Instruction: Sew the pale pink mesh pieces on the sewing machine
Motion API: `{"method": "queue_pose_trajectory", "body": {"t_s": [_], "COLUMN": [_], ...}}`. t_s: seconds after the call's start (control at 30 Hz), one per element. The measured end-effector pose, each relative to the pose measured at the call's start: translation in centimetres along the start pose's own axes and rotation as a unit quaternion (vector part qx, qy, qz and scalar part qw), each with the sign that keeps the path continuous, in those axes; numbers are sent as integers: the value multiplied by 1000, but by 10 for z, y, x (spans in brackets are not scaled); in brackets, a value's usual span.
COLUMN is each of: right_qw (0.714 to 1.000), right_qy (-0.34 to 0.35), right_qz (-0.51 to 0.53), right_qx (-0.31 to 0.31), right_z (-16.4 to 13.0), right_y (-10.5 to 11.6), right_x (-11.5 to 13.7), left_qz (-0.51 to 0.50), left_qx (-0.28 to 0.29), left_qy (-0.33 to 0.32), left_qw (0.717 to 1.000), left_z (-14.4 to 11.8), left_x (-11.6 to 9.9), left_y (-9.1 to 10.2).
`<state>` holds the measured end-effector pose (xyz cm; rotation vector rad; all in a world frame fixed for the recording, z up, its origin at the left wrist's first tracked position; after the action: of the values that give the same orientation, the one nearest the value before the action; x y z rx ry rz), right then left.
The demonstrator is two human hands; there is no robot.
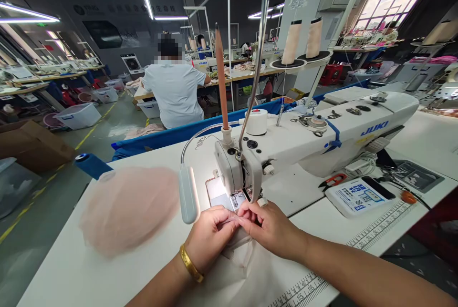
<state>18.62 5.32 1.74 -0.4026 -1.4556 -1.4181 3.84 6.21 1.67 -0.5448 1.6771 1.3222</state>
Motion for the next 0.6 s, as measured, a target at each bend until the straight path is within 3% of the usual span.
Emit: {"method": "queue_pose_trajectory", "body": {"t_s": [0.23,0.47,0.6], "right_qw": [999,988,987], "right_qy": [24,113,122], "right_qz": [-25,-94,-80], "right_qx": [-2,-46,-62], "right_z": [-1,-4,-3], "right_y": [0,1,4], "right_x": [4,12,14], "left_qz": [28,37,-52], "left_qx": [-13,-13,24], "left_qy": [-23,-16,14], "left_qw": [999,999,998], "left_z": [-1,-3,-4], "left_x": [-1,-2,-6], "left_y": [-1,-2,-6]}}
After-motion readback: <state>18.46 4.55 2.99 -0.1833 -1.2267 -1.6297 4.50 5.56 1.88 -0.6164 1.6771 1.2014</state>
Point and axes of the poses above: each hand's wrist, its own z-axis towards the middle knuckle, its own y-axis out of the back of the hand, x = y × z, the point moved 7 cm from there along z, towards the middle knuckle, and after that the axes turned 3 degrees about y, right-handed, at the moved point
